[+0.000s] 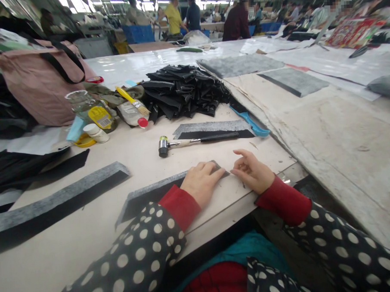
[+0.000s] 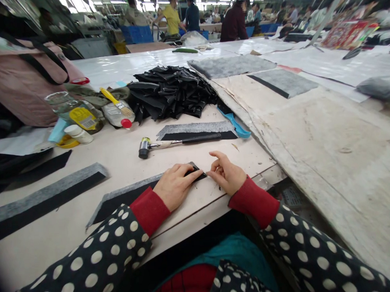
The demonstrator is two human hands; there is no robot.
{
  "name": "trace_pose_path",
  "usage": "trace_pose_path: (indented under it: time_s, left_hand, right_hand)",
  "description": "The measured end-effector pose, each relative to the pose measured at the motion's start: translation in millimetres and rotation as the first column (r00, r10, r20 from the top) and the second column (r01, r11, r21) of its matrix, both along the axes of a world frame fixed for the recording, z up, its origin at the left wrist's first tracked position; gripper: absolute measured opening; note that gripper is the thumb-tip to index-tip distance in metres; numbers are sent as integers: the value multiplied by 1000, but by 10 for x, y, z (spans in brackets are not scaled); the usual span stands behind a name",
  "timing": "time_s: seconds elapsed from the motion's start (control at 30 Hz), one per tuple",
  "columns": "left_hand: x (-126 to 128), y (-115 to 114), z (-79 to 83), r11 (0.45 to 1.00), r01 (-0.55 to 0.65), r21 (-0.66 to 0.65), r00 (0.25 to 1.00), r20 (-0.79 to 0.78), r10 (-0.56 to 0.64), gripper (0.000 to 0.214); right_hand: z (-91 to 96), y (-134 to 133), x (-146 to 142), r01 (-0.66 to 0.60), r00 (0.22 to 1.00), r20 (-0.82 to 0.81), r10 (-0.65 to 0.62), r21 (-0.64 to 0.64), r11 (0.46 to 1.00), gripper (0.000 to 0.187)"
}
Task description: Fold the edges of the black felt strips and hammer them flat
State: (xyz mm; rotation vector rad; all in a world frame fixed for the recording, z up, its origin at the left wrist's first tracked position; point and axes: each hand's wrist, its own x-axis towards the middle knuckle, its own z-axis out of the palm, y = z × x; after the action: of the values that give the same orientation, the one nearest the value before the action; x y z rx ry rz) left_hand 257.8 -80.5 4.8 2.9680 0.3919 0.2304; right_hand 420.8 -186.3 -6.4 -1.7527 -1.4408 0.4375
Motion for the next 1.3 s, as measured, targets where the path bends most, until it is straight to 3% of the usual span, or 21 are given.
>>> trace_pose_path:
  time_s: [0.67,0.8,0.9,1.0,1.17,1.3]
  left_hand:
    - [-70,12,40,997,67,41,998,-12,-66,34]
    - [-71,16,25,995,80,62,997,-2,-80,33]
    - [-75,22,19,994,85,75,996,-1,-86,34]
    - [-77,23,16,992,91,82,996,2,-92,34]
    - [-77,29,4,991,94,93,996,-6,-94,32]
    - [-76,2,5,990,84,113,996,-11,-83,31]
  right_hand:
    - [-85,-12,-1,44,995,93,-42,-15,999,39]
    - [-66,-21,-16,24,984,179,-27,21,999,32]
    - [-47,-44,-22,-113,946,315,78,97,989,17]
    - [-47,-73,-13,-239,902,397,170,131,962,17]
    - [-58,-103,-31,-277,856,487,174,147,949,18]
    - [-13,-103,-117,-262,774,619,134,120,958,19]
